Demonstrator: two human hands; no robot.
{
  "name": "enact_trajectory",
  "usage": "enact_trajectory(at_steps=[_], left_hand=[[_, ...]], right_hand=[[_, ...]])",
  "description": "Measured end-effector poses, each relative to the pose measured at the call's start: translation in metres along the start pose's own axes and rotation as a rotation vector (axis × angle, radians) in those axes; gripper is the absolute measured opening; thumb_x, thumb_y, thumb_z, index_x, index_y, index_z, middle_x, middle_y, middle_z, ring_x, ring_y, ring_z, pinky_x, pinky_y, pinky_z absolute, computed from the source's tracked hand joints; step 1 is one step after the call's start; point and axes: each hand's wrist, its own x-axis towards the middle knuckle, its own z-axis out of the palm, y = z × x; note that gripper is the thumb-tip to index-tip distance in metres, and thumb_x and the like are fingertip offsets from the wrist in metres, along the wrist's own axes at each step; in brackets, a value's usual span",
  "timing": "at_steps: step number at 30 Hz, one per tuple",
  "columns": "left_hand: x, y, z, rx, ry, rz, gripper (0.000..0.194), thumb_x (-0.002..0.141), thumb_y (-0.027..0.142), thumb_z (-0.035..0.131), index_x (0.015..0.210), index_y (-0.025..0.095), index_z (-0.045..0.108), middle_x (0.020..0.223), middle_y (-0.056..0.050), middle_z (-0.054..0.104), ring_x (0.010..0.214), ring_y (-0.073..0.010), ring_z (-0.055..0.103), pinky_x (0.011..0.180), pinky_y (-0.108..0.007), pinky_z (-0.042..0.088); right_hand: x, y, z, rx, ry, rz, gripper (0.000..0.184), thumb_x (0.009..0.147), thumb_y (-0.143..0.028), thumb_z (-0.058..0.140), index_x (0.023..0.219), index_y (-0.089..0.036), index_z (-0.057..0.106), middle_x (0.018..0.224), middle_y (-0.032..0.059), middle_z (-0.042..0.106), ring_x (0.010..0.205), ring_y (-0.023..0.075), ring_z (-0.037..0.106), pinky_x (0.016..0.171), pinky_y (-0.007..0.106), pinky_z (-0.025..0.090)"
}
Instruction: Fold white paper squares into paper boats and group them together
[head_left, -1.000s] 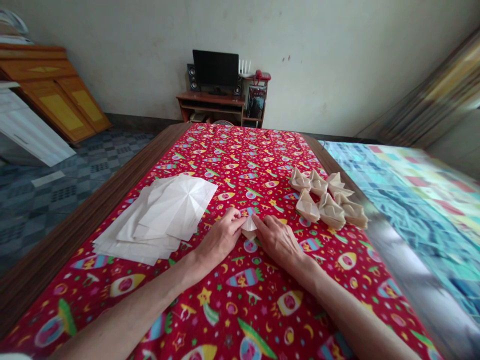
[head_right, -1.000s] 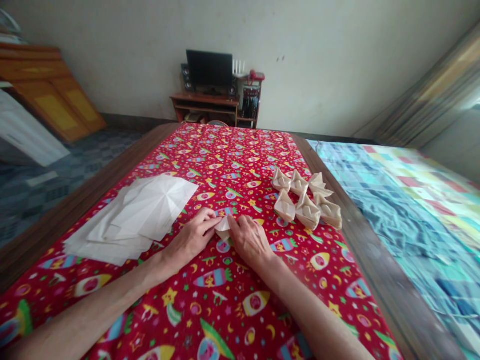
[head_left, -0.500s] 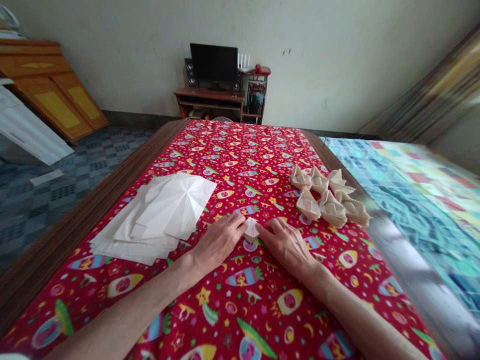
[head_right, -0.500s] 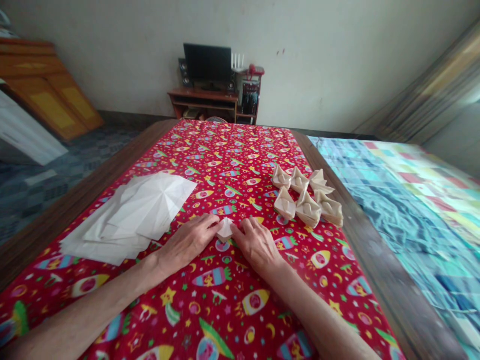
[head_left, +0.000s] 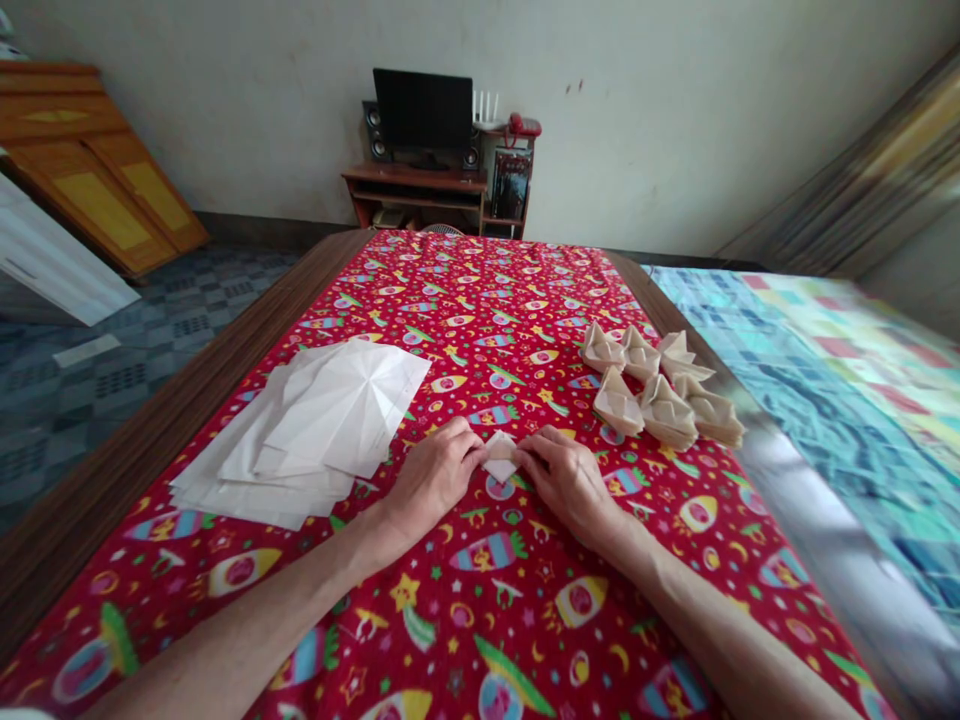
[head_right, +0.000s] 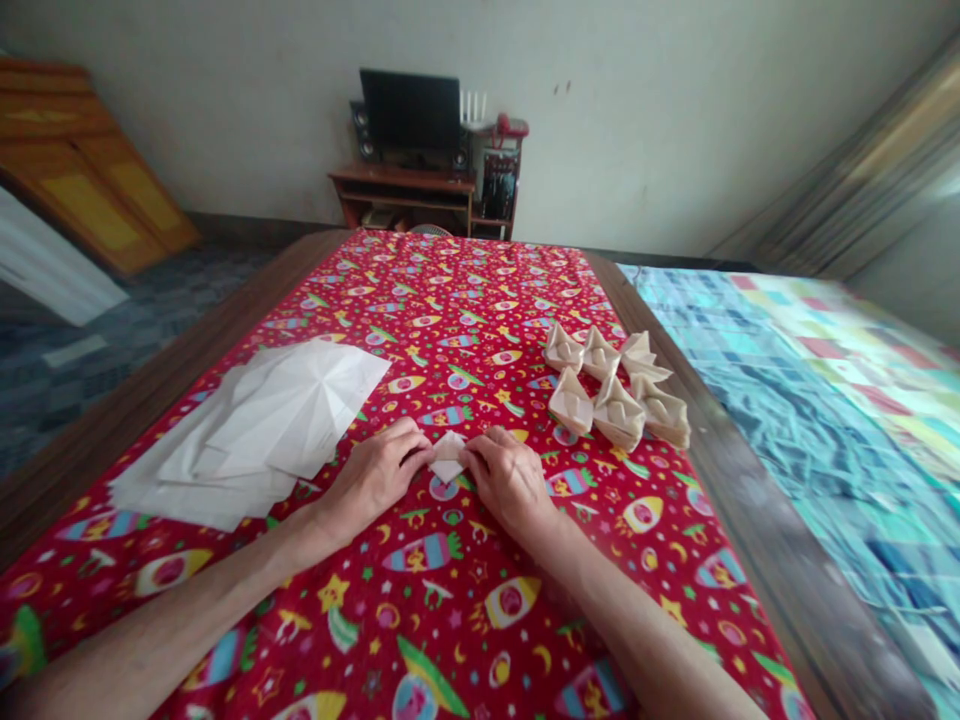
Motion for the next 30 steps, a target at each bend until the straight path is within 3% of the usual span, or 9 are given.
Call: enact_trajectory(at_steps=[5,15,20,25,30], left_hand=[[0.001,0.005,-0.004,0.177,-0.05,-0.045,0.018,0.093,0.028,0.049,0.08,0.019,0.058,0.086,-0.001,0.059,0.08,-0.0155,0.059,0.068,-0.025,0.043],[0.003,0.0,0.004,0.364,-0.003,0.001,0.024,0.094,0.037,0.046,0.082,0.019,0.056,0.083,-0.002,0.057,0.073,-0.0168,0.058,0.062,-0.027,0.041],[0.003,0.0,0.004,0.376,0.015,0.005,0.025,0.094,0.038,0.047,0.08,0.019,0.056,0.081,-0.002,0.058,0.071,-0.0163,0.058,0.061,-0.027,0.039],[0.004,0.002,0.002,0.351,0.011,-0.008,0.025,0.093,0.041,0.049,0.082,0.02,0.056,0.082,0.0,0.059,0.07,-0.0155,0.058,0.06,-0.027,0.037],[0.006,0.002,-0.003,0.316,-0.01,-0.033,0.024,0.09,0.042,0.053,0.08,0.02,0.057,0.08,0.001,0.059,0.069,-0.0147,0.058,0.059,-0.026,0.036]], right_hand=[[0.002,-0.005,-0.002,-0.128,-0.024,-0.003,0.019,0.092,-0.028,0.049,0.08,-0.018,0.059,0.078,0.0026,0.058,0.067,0.0127,0.053,0.062,0.023,0.037],[0.007,-0.011,-0.005,-0.263,-0.053,0.0,0.022,0.093,-0.03,0.048,0.077,-0.018,0.056,0.076,0.0027,0.059,0.067,0.013,0.053,0.063,0.023,0.033],[0.009,-0.014,-0.007,-0.313,-0.098,0.018,0.023,0.094,-0.032,0.048,0.079,-0.018,0.057,0.076,0.0027,0.061,0.066,0.0127,0.054,0.06,0.024,0.03],[0.012,-0.016,-0.005,-0.317,-0.093,0.048,0.03,0.092,-0.044,0.05,0.079,-0.018,0.058,0.077,0.0028,0.062,0.067,0.0131,0.055,0.059,0.024,0.03],[0.019,-0.012,-0.006,-0.254,-0.184,0.174,0.023,0.086,-0.042,0.058,0.076,-0.022,0.06,0.075,-0.0003,0.065,0.069,0.0137,0.058,0.057,0.023,0.029]])
